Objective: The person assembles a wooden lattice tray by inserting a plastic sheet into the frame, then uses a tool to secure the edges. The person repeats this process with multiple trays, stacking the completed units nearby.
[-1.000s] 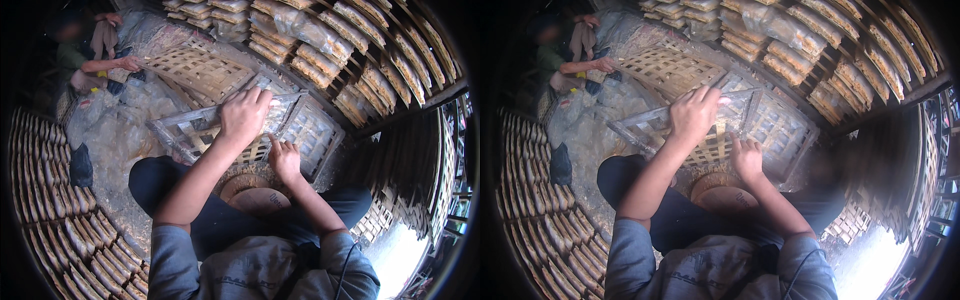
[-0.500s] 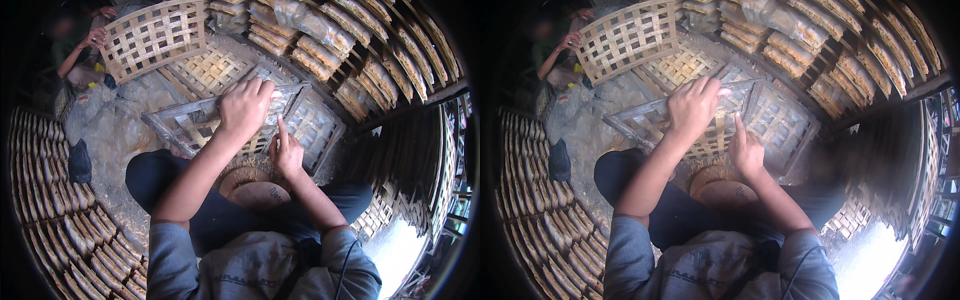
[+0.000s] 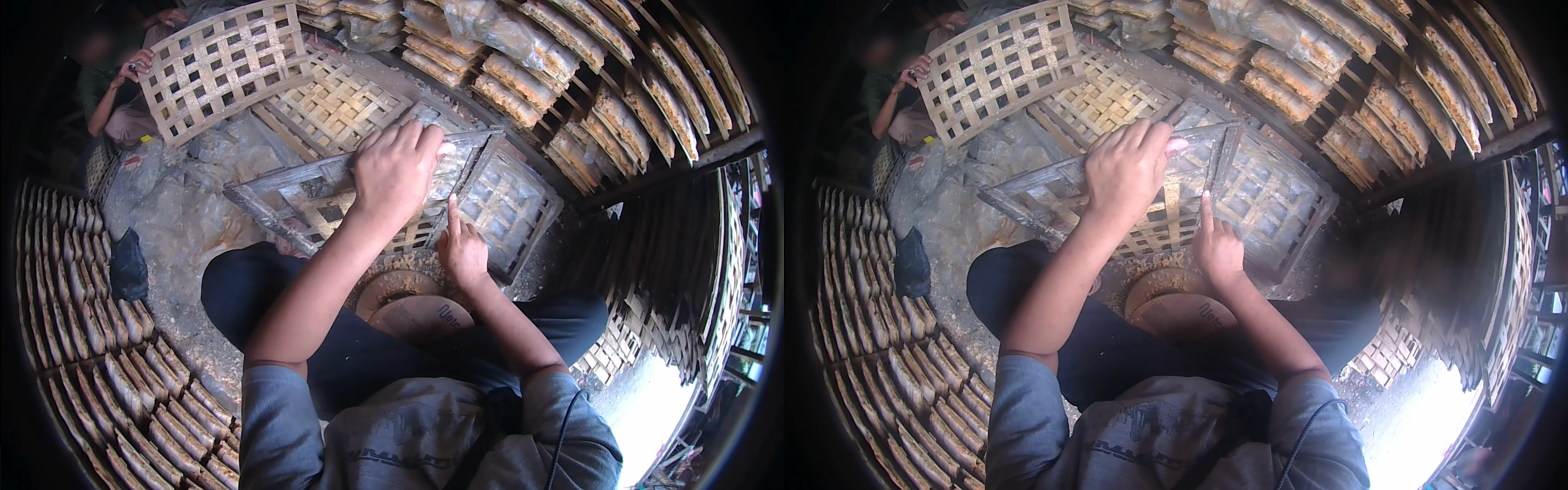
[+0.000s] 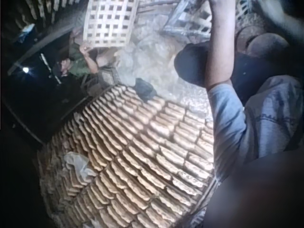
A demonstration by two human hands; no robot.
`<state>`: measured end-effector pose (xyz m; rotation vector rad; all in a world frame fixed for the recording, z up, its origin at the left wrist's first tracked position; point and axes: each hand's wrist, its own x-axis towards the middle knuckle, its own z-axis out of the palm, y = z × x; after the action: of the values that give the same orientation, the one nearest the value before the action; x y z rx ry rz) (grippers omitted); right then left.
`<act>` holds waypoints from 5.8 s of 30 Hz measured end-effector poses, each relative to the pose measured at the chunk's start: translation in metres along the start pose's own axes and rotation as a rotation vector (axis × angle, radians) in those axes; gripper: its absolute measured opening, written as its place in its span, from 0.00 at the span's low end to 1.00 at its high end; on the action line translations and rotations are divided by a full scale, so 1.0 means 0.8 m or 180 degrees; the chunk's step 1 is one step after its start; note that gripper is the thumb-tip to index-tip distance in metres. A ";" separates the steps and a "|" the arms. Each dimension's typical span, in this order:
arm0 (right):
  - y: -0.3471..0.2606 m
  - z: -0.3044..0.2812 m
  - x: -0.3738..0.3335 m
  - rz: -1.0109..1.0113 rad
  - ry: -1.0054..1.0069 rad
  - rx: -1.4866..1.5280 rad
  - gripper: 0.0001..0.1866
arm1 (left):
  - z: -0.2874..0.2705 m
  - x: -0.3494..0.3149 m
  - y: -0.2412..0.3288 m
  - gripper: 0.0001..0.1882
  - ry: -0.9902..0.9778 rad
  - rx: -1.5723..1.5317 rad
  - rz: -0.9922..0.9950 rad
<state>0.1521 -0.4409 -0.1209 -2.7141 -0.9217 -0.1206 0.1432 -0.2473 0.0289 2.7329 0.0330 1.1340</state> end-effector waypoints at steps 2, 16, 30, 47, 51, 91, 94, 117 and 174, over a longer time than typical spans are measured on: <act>0.004 0.010 -0.003 0.0042 0.0057 0.0008 0.41 | 0.001 0.000 0.001 0.08 0.0008 0.0009 0.0010; 0.019 0.095 -0.050 0.0260 -0.0471 0.0287 0.39 | -0.003 0.005 0.004 0.08 0.0068 0.0055 0.0049; 0.031 0.115 -0.029 0.0160 -0.0308 0.0118 0.45 | 0.000 0.001 0.005 0.09 -0.0057 0.0117 -0.0010; 0.037 0.125 -0.039 -0.0050 0.0605 0.0653 0.35 | 0.006 0.007 -0.004 0.09 0.0070 0.0204 0.0033; 0.051 0.145 -0.042 -0.0167 0.0102 0.0127 0.42 | 0.005 0.008 -0.003 0.09 0.0027 0.0195 -0.0003; 0.101 0.224 -0.088 0.0259 -0.2545 -0.0346 0.44 | 0.022 0.023 -0.006 0.10 0.0102 0.0114 0.0027; 0.101 0.217 -0.085 -0.0273 -0.1508 0.0195 0.45 | 0.022 0.018 -0.013 0.10 0.0144 0.0139 0.0046; -0.104 -0.073 0.057 -0.1248 0.2546 0.0979 0.20 | -0.098 0.015 -0.055 0.21 -0.1720 -0.0454 -0.0316; -0.230 0.107 0.005 -0.1774 -0.0258 0.1430 0.40 | -0.151 -0.043 -0.136 0.12 -0.1501 -0.0428 -0.0756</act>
<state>0.0430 -0.2743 -0.1606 -2.0135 -1.5008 0.0821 0.0387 -0.1244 0.0695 2.7096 0.2018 0.4017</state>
